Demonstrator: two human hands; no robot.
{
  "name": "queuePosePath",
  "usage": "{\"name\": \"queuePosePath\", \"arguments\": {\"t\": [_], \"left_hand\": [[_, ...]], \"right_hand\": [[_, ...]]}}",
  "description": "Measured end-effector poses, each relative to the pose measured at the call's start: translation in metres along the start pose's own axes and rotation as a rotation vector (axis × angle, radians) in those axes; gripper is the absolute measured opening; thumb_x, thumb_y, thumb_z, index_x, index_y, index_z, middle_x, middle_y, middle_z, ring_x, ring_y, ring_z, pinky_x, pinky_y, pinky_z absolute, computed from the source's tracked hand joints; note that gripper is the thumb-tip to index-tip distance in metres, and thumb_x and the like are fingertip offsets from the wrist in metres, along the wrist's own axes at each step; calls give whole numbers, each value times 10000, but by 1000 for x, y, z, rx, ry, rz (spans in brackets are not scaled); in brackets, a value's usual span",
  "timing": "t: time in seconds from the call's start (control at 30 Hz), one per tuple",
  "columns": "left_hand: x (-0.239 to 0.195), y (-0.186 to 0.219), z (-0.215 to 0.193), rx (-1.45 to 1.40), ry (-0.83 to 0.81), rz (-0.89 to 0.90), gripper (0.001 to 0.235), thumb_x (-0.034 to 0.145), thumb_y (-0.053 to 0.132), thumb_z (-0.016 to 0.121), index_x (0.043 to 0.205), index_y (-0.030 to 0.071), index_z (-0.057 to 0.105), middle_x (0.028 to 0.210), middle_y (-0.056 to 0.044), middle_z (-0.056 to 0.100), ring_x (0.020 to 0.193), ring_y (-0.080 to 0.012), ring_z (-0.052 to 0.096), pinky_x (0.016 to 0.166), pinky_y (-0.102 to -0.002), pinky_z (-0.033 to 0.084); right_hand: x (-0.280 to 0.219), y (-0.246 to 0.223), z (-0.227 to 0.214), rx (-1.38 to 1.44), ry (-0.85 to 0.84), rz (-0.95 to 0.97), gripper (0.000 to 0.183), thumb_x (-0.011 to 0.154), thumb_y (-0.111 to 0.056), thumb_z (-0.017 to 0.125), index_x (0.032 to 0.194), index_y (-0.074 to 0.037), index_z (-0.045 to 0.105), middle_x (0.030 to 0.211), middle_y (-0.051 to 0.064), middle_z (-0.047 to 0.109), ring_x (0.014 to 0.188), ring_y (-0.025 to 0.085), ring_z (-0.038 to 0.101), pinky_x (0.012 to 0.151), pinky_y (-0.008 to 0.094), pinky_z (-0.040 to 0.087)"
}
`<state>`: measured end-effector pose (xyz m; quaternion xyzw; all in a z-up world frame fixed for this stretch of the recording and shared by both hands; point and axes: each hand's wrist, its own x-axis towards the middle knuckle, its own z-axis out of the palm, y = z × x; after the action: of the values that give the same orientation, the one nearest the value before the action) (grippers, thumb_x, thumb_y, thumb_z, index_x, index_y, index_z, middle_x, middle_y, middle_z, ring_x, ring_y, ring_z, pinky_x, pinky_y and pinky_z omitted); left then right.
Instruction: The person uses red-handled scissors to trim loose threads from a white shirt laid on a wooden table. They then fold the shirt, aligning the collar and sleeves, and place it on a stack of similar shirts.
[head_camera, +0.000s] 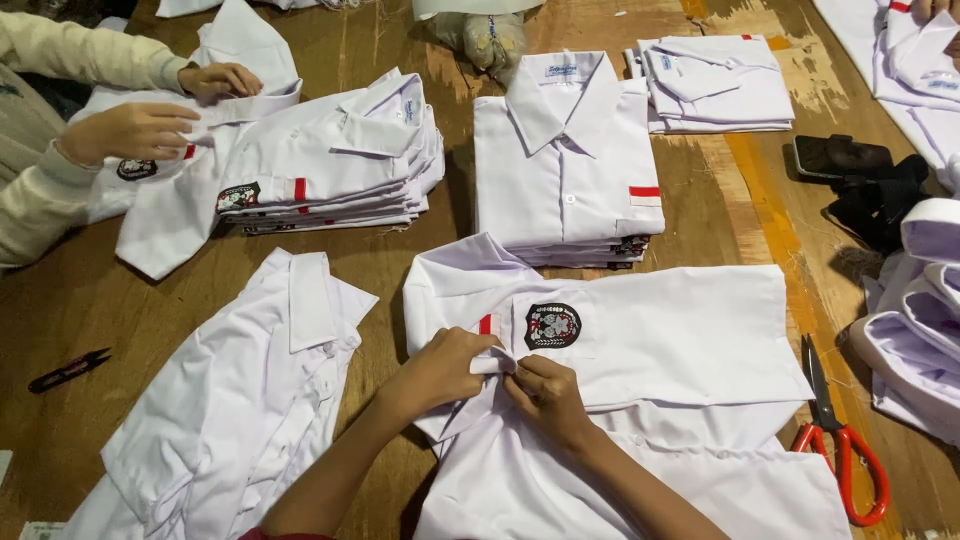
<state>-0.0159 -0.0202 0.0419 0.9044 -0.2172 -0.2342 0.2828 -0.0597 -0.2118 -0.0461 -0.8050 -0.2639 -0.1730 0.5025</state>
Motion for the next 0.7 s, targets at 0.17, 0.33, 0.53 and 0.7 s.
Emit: {"name": "queuePosePath", "arguments": {"t": [0.17,0.33,0.53,0.7], "left_hand": [[3,-11,10,124,-20,-2,279,690,24,506,930,73,639,848,-202,691,819,-434,627,643,-493,449],[3,-9,8,158,-28,-35,60,647,32,470,706,43,464,713,-190,619,651,-412,547,572,-485,364],[0,0,-7,40,-60,-128,109,612,38,470,645,73,373,602,-113,522,596,-267,440,559,-416,307],[-5,10,-28,-3,144,118,429,731,202,786,1140,115,689,956,-184,758,895,-459,721,797,-548,572]], "right_hand": [[-4,-2,4,23,-53,-2,307,924,25,642,635,3,542,623,23,441,535,155,442,490,299,318],[-4,-4,6,-7,-55,-65,328,925,42,647,627,17,513,614,39,455,516,160,452,465,301,319],[-3,-2,4,-117,-44,-145,183,960,19,603,777,24,613,693,70,515,549,190,482,468,314,339],[8,33,-12,427,-107,375,92,816,-30,834,900,1,814,818,138,763,747,191,726,665,294,634]]}}
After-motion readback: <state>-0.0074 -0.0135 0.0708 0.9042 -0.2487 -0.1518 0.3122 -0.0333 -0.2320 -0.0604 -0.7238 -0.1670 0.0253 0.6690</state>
